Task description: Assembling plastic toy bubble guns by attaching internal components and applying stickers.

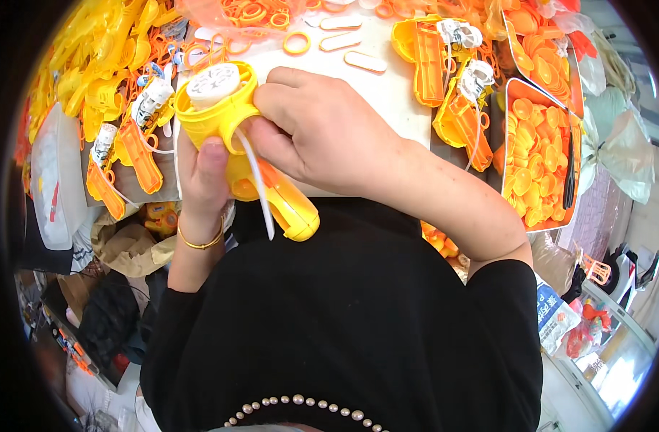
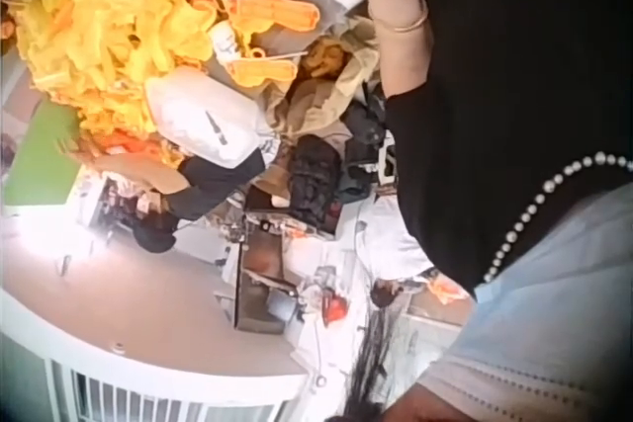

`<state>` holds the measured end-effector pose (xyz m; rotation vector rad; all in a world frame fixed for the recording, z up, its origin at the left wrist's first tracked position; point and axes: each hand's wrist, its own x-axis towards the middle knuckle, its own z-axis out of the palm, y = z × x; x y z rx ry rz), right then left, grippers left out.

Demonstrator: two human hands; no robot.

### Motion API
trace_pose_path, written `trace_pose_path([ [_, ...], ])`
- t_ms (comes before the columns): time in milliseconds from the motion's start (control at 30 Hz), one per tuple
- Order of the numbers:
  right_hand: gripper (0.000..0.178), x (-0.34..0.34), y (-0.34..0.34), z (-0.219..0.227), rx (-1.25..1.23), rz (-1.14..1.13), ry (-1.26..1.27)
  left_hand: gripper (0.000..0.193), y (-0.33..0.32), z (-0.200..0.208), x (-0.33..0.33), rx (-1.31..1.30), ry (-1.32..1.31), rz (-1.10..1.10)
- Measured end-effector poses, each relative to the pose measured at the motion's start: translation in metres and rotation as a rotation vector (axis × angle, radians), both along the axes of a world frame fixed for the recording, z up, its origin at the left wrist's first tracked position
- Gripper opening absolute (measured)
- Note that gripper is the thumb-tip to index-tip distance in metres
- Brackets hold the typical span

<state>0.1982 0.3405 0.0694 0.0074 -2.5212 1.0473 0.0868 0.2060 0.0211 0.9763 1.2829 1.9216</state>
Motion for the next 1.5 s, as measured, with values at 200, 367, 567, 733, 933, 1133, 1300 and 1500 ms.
trace_pose_path([
  [200,0.050,0.020,0.015,0.003,-0.285,0.155,-0.168,0.062,-0.006,0.008,-0.020,0.050,-0.027,0.071],
  [367,0.054,0.028,0.001,-0.012,-0.071,0.043,-0.269,0.068,-0.004,-0.004,-0.019,0.166,0.168,0.360],
  [567,0.048,0.031,-0.002,-0.010,-0.116,0.030,-0.264,0.077,-0.027,-0.029,-0.026,-0.002,-0.058,0.034],
  [733,0.038,0.021,-0.003,-0.011,-0.351,-0.125,-0.430,0.065,-0.017,-0.024,-0.014,-0.018,0.035,0.216],
  [933,0.034,0.018,-0.009,-0.011,-0.436,-0.039,-0.362,0.081,-0.019,-0.027,-0.017,-0.057,-0.073,-0.003],
  [1133,0.035,0.024,0.000,-0.006,-0.314,0.095,-0.455,0.084,-0.029,-0.029,-0.014,-0.015,-0.119,0.013],
  [1300,0.060,0.019,0.031,0.028,-0.321,-0.168,0.141,0.059,-0.022,0.001,-0.022,-0.122,0.367,0.088],
  [1500,0.046,0.001,0.026,0.023,0.065,0.014,0.151,0.058,0.005,0.028,-0.002,-0.154,0.846,0.254],
])
